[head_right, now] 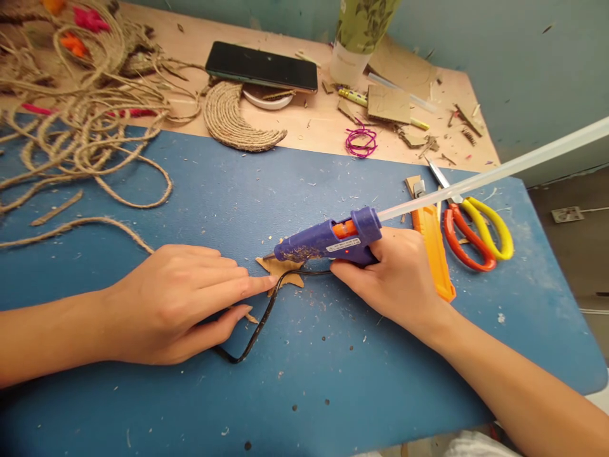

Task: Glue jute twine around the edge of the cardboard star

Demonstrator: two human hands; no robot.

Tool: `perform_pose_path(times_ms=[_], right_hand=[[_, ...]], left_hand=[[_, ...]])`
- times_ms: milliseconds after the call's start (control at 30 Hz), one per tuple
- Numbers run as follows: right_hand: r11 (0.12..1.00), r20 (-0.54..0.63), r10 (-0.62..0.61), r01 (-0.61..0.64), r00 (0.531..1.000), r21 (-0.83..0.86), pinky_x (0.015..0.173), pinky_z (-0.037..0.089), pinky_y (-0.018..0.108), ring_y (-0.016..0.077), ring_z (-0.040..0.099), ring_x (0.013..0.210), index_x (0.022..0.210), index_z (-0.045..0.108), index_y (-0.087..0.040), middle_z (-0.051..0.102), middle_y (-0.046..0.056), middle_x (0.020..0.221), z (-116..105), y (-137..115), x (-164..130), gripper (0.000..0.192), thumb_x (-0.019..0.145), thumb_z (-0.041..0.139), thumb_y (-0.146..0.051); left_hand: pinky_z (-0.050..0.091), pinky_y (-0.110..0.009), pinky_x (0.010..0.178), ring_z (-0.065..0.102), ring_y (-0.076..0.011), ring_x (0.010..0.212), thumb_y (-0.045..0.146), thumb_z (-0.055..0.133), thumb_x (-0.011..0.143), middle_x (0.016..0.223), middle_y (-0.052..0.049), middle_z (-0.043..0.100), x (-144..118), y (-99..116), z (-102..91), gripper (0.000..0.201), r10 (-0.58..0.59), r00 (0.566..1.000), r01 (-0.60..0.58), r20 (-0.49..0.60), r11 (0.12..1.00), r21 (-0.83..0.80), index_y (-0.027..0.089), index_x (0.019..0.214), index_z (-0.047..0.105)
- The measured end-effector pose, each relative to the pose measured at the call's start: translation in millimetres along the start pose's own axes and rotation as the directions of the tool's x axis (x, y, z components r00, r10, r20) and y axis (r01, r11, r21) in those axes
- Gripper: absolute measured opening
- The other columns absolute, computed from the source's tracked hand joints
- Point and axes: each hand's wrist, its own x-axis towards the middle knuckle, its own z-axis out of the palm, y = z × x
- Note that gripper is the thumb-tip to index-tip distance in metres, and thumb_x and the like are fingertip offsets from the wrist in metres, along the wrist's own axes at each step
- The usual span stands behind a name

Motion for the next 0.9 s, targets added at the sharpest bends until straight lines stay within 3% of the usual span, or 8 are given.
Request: perform_pose_path(times_ms=[533,900], right_hand=[[0.998,-0.031,-0.053,0.054,0.998,0.035,0.046,0.025,0.032,0.0094,0.03,0.046,0.063,0.03,-0.024,0.029,-0.007,0.051,0.8,6.1,-2.0,0.044,0.077,0.069,-0.012],[0.996,0.021,0.081,-0.081,0.997,0.024,0.049,0.025,0.033,0.0116,0.031,0.045,0.057,0.03,-0.025,0.03,-0.005,0.048,-3.1,5.8,-2.9,0.042,0.075,0.067,-0.019]], left_hand=[[0.037,-0.036,0.06,0.059,-0.018,0.063,0.017,0.054,0.105,0.082,0.001,0.073,-0.7,-0.1,1.2,0.024,-0.007,1.0,0.008,0.005,1.0,-0.009,0.016,0.124,0.068],[0.04,-0.038,0.059,0.059,-0.0182,0.064,0.017,0.055,0.105,0.084,0.002,0.074,0.5,-0.7,1.2,0.027,-0.008,1.0,0.008,0.01,1.0,-0.008,0.016,0.129,0.067]])
